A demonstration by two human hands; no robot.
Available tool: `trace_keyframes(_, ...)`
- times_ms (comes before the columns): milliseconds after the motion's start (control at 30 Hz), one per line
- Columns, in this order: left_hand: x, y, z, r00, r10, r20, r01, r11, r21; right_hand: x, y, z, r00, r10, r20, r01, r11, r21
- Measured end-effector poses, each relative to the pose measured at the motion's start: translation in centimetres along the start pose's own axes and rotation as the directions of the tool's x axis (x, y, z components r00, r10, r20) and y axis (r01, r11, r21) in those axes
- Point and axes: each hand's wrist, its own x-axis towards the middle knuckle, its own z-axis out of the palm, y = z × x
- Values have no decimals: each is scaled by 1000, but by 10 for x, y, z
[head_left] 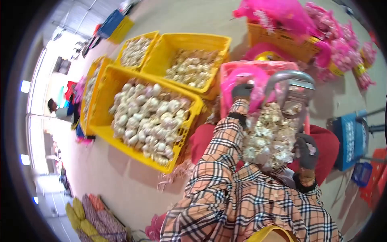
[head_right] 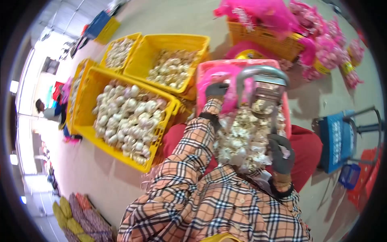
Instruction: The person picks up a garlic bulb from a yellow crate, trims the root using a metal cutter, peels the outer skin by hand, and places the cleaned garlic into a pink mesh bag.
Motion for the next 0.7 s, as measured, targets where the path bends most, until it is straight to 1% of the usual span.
trace_keyframes(33, 3, 10, -21, 989, -16, 148, 33, 993, -113, 3, -2, -2, 999, 12, 32, -13, 1000, 16)
trace_keyframes(67, 1, 27, -46, 954, -8, 299, 79, 971, -227, 2, -4, -6, 999, 37, 30, -37, 999, 17)
trace_keyframes(100, -6, 42, -71, 954, -26, 299, 92, 973, -210, 3, -5, -8, 998, 63, 22, -63, 998, 16)
trace_keyframes(133, -16, 56, -99, 951, 247, 188, -228, 966, -119, 3, -6, -6, 997, 73, 31, -74, 997, 23)
trace_keyframes(167, -23, 62, -126, 850, 516, 111, -519, 855, 1, 4, -6, -5, 999, 52, 12, -52, 999, -1)
trace_keyframes(200, -22, 53, -150, 903, 398, 162, -348, 898, -268, 5, -6, -5, 1000, 28, -7, -28, 999, -27)
trace_keyframes(233, -14, 40, -171, 971, 156, 183, -94, 946, -310, 6, -3, -6, 999, 35, -4, -35, 999, -18)
trace_keyframes(267, -10, 6, -191, 965, 260, -41, -262, 964, -46, 6, -2, -4, 999, 33, -3, -33, 999, -11)
trace_keyframes(300, -4, -28, -216, 993, -77, -92, 26, 886, -463, 2, -4, -2, 1000, 28, -4, -28, 1000, 6)
trace_keyframes(333, -4, -59, -239, 959, 77, -273, 30, 929, 368, 2, -5, -2, 1000, 19, -13, -19, 1000, 23)
trace_keyframes(367, -6, -71, -263, 982, 71, -177, 58, 771, 634, 2, -2, -4, 1000, 30, 4, -30, 998, 58)
trace_keyframes(400, -2, -75, -263, 982, 108, -157, 11, 790, 613, 2, 7, -11, 999, 38, 0, -38, 996, 85)
trace_keyframes(433, 5, -69, -253, 979, 131, -154, -23, 829, 559, 8, 31, -19, 973, -229, -11, 224, 959, -176)
trace_keyframes(467, 16, -57, -237, 976, 159, -149, -66, 867, 494, 4, 17, -12, 995, -91, -43, 85, 988, -126)
trace_keyframes(500, 28, -44, -221, 971, 189, -144, -112, 898, 426, 5, 3, -2, 952, -305, -19, 295, 934, -201)
trace_keyframes(533, 37, -32, -208, 966, 217, -139, -154, 920, 361, 6, -1, 3, 932, -362, -28, 354, 922, -155)
trace_keyframes(567, 41, -25, -198, 963, 234, -131, -186, 935, 303, -1, -12, 0, 997, -70, -24, 69, 997, -39)
trace_keyframes(600, 41, -22, -193, 964, 236, -125, -200, 947, 251, 2, -2, -4, 990, -144, 4, 144, 989, -26)
trace_keyframes(633, 33, -30, -190, 968, 222, -116, -195, 958, 209, 4, -4, -2, 942, -336, 7, 335, 936, -105)
trace_keyframes(667, 19, -43, -193, 975, 195, -109, -174, 969, 176, 2, -5, -1, 981, -192, -4, 192, 980, -52)
trace_keyframes(700, 4, -58, -201, 981, 161, -110, -144, 978, 151, 1, -9, -1, 983, -184, 6, 184, 980, -74)
